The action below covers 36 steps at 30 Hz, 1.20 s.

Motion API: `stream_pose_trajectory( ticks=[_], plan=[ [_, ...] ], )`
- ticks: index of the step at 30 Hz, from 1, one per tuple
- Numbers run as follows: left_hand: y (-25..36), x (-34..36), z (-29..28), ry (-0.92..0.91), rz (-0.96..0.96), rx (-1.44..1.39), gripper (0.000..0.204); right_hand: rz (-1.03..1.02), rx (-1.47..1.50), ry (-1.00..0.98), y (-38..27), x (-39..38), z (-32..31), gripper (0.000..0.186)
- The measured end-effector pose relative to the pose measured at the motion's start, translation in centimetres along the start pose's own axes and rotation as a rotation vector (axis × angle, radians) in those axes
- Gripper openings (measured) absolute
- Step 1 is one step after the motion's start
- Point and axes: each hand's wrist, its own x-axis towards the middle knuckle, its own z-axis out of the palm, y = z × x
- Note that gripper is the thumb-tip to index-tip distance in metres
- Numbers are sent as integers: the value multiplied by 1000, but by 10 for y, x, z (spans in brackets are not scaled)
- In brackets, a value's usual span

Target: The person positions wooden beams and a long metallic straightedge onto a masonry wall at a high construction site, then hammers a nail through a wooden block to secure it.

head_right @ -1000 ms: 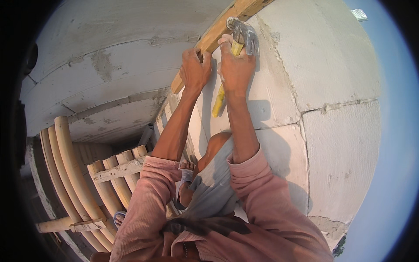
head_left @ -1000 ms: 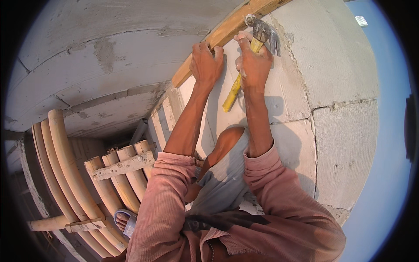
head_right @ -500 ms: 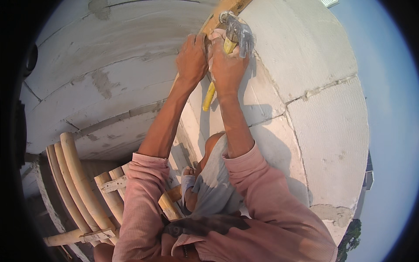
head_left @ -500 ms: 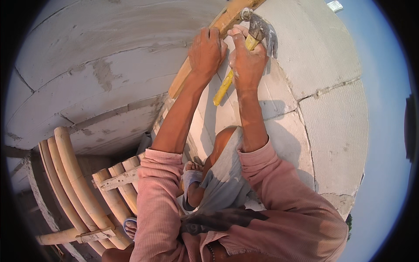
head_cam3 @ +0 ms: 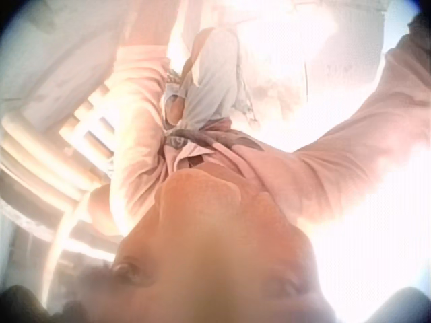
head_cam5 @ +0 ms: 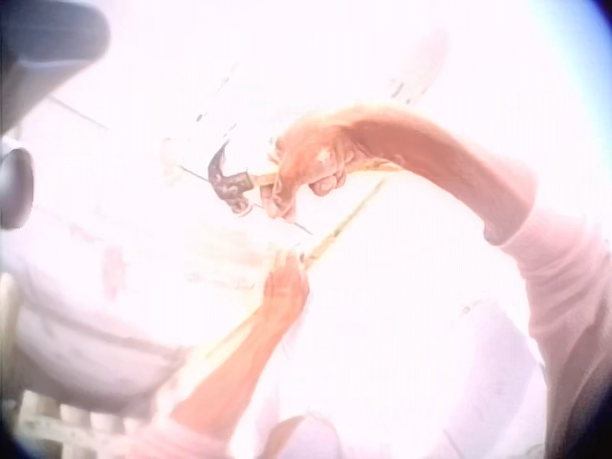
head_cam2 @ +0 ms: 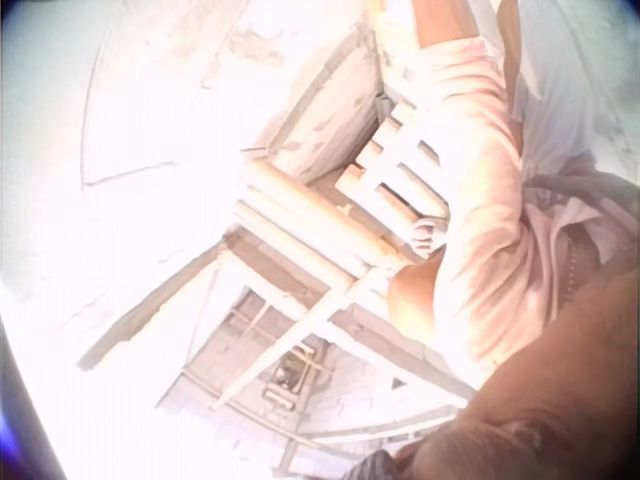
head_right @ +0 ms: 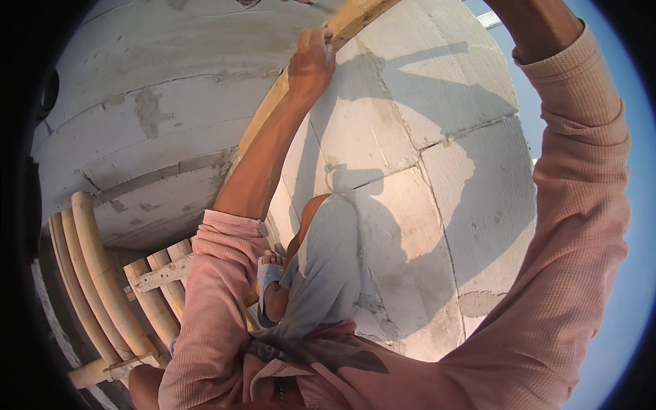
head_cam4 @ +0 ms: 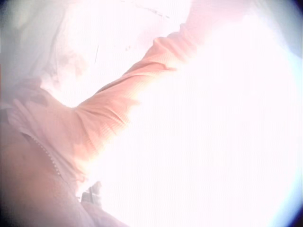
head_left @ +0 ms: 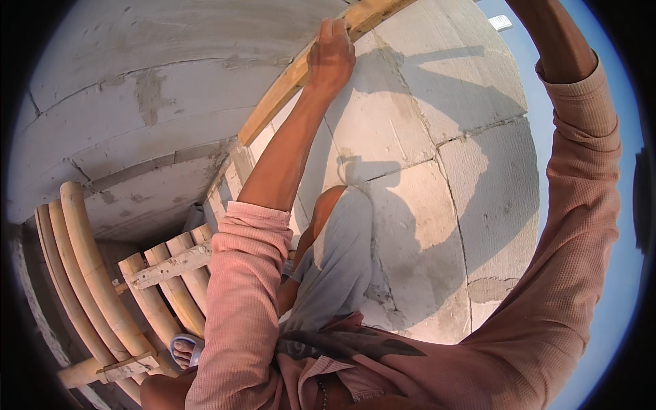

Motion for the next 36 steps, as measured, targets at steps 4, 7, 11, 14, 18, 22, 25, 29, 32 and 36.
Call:
stream_pose_trajectory(
  ticks=[4, 7, 11, 14, 18, 22, 25, 29, 32, 36],
  plan=[
    [-5, -5, 10, 95, -25, -291, 28, 44, -21, -126, 8, 11, 11, 25],
    [-4, -7, 12, 116, -94, -457, 29, 36, 127, -181, 30, 23, 35, 30],
    [-1, -7, 12, 28, -204, -580, 31, 29, 61, -48, 47, 40, 59, 32],
    [-14, -7, 8, -17, -274, -728, 36, -64, -50, -37, 34, 50, 66, 33],
    [-12, -5, 8, -96, -275, -736, 44, -58, -154, -59, 25, 65, 90, 30],
    [-14, -1, 18, -45, -251, -851, 52, -161, 39, -25, 48, 88, 127, 28],
    [-5, -7, 12, 6, -284, -845, 52, -197, 143, -93, 46, 84, 131, 32],
    [-10, -4, 10, 31, -280, -780, 48, -219, 13, -47, 30, 82, 125, 36],
    [2, -7, 19, 135, -313, -605, 45, -217, -39, -30, 35, 87, 136, 38],
    [-6, -5, 24, 172, -258, -347, 45, -302, 58, 14, 52, 98, 139, 41]
  ],
)
